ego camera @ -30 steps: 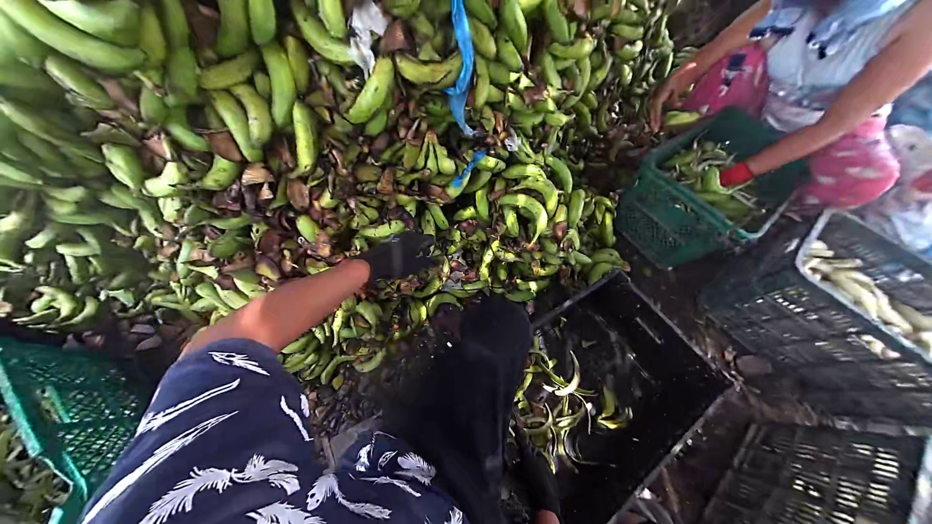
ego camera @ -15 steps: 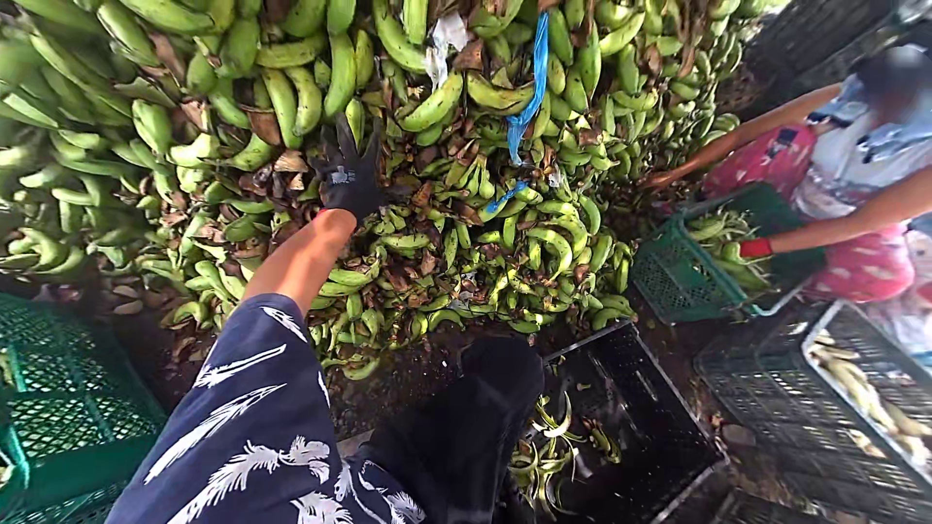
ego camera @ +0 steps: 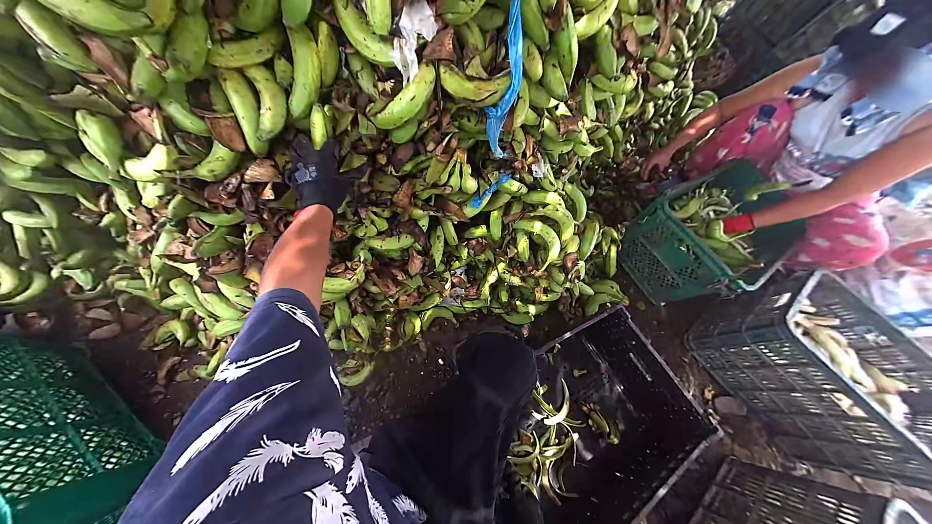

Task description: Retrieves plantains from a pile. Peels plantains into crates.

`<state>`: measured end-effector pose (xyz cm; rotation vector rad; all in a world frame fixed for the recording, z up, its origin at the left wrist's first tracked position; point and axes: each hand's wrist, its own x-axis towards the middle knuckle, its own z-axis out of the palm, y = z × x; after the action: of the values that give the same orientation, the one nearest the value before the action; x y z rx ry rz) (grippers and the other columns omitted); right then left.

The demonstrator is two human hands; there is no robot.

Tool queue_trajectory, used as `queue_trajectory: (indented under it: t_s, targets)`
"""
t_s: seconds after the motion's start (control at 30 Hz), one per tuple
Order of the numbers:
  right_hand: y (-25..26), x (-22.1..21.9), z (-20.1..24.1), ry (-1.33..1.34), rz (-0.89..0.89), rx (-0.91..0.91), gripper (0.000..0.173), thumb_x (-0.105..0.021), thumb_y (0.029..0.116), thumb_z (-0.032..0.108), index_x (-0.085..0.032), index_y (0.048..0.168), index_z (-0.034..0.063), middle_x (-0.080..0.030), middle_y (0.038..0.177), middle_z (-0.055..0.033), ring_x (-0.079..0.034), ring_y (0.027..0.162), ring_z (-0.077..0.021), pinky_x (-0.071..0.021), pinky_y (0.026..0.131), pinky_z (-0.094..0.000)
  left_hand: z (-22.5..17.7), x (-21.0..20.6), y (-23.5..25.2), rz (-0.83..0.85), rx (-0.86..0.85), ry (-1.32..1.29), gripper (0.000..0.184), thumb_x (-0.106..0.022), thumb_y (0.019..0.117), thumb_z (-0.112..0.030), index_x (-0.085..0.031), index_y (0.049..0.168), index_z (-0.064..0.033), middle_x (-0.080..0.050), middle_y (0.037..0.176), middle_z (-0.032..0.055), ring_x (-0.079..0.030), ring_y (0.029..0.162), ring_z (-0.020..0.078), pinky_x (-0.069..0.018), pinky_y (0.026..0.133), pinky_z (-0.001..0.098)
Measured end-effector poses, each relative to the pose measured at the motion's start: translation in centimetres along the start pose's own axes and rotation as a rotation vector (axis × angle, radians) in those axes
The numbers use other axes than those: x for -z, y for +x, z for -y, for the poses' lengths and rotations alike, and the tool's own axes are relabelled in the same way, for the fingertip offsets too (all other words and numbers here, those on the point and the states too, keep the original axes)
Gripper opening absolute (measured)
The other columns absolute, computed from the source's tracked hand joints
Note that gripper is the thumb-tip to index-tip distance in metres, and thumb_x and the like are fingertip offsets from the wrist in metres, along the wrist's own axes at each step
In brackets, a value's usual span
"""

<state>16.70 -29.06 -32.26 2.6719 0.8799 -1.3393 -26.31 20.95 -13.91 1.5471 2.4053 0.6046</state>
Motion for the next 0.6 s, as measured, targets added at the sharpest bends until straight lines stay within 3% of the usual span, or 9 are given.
queue_trajectory:
  t_s: [0.1, 0.2, 0.27, 0.33, 0.4, 0.43, 0.47, 0.53, 0.6]
  targets:
    - [0.3, -0.1, 0.3, -0.005, -0.012, -0.017, 0.071, -0.035, 0.1053, 0.063, -0.073, 0.12, 0.005, -0.071, 0.12, -0.0223, -0.065, 0.119, -0.04, -0.0462, 0.103, -0.0636, 0.4, 1.2, 0.2, -0.008, 0.002, -0.017, 0.066, -0.075, 0.0855, -0.048, -0.055, 0.143, -0.0231, -0.036, 0.155, 0.0297, -0.039, 0.138, 0.053, -0.0404, 0.1, 0.0753]
    - [-0.3, 0.5, 1.2, 0.035, 0.011, -0.063, 0.073, -0.033, 0.1042, 0.066, -0.073, 0.123, 0.0068, -0.07, 0.125, -0.0205, -0.063, 0.123, -0.0385, -0.0434, 0.106, -0.0639, 0.6, 2.2, -0.1, 0.003, -0.018, -0.055, 0.063, -0.079, 0.0845, -0.023, -0.056, 0.142, -0.0144, -0.04, 0.152, 0.0312, -0.041, 0.137, 0.0541, -0.0405, 0.1, 0.0753]
    - [0.7, -0.4, 0.3, -0.021, -0.004, -0.048, 0.077, -0.031, 0.1029, 0.069, -0.073, 0.121, 0.0064, -0.071, 0.122, -0.021, -0.064, 0.12, -0.0394, -0.0464, 0.102, -0.0647, 1.0, 2.8, -0.3, 0.016, -0.059, -0.062, 0.06, -0.078, 0.0851, -0.021, -0.056, 0.14, -0.0109, -0.045, 0.148, 0.0313, -0.045, 0.134, 0.0528, -0.0406, 0.101, 0.0741]
    - [0.9, -0.5, 0.1, -0.106, 0.02, -0.005, 0.069, -0.032, 0.1057, 0.063, -0.07, 0.129, 0.0096, -0.069, 0.127, -0.0208, -0.063, 0.123, -0.0401, -0.0455, 0.104, -0.0647, 1.2, 3.4, -0.5, 0.019, -0.081, -0.128, 0.056, -0.075, 0.0883, -0.022, -0.056, 0.139, -0.0082, -0.049, 0.145, 0.0301, -0.046, 0.134, 0.0502, -0.0381, 0.106, 0.0708]
    - [0.8, -0.3, 0.4, -0.273, 0.08, 0.057, 0.051, -0.04, 0.1088, 0.047, -0.054, 0.149, 0.0199, -0.064, 0.137, -0.0186, -0.059, 0.129, -0.0398, -0.0446, 0.107, -0.0632, 1.8, 3.7, 0.0, -0.017, -0.085, -0.307, 0.054, -0.073, 0.091, -0.025, -0.056, 0.139, -0.007, -0.056, 0.141, 0.0248, -0.05, 0.134, 0.0407, -0.0381, 0.111, 0.0621]
    - [0.7, -0.2, 0.5, -0.294, 0.083, 0.065, 0.05, -0.043, 0.1082, 0.044, -0.052, 0.152, 0.0217, -0.063, 0.138, -0.0181, -0.059, 0.129, -0.0396, -0.0451, 0.106, -0.0628, 2.0, 3.9, 0.2, -0.038, -0.098, -0.434, 0.054, -0.072, 0.0922, -0.026, -0.056, 0.138, -0.0049, -0.059, 0.138, 0.0228, -0.055, 0.131, 0.035, -0.0409, 0.11, 0.0563]
    - [0.5, -0.1, 0.4, -0.241, 0.069, 0.057, 0.05, -0.04, 0.1087, 0.047, -0.056, 0.147, 0.0186, -0.065, 0.136, -0.0192, -0.06, 0.127, -0.0399, -0.045, 0.106, -0.0633, 2.3, 4.1, 0.6, -0.04, -0.119, -0.549, 0.056, -0.071, 0.0939, -0.028, -0.053, 0.141, -0.0041, -0.059, 0.138, 0.02, -0.057, 0.13, 0.0283, -0.0432, 0.111, 0.0486]
    - [0.4, -0.1, 0.4, -0.07, 0.018, 0.007, 0.069, -0.032, 0.1065, 0.061, -0.069, 0.129, 0.0074, -0.068, 0.128, -0.0222, -0.062, 0.124, -0.041, -0.0444, 0.105, -0.0649, 2.0, 4.8, 0.7, -0.004, -0.216, -0.788, 0.055, -0.071, 0.0944, -0.021, -0.05, 0.141, -0.0024, -0.061, 0.134, 0.0138, -0.06, 0.121, 0.0148, -0.0488, 0.105, 0.0333]
    - [1.2, -0.3, 0.7, -0.045, 0.019, -0.008, 0.078, -0.03, 0.1035, 0.069, -0.071, 0.124, 0.0057, -0.07, 0.125, -0.0219, -0.063, 0.122, -0.0402, -0.0445, 0.105, -0.0647, 0.1, 6.6, -0.9, 0.095, -0.318, -0.848, 0.051, -0.071, 0.0944, -0.015, -0.05, 0.14, -0.0023, -0.062, 0.13, 0.0095, -0.061, 0.113, 0.0074, -0.0506, 0.1, 0.0267]
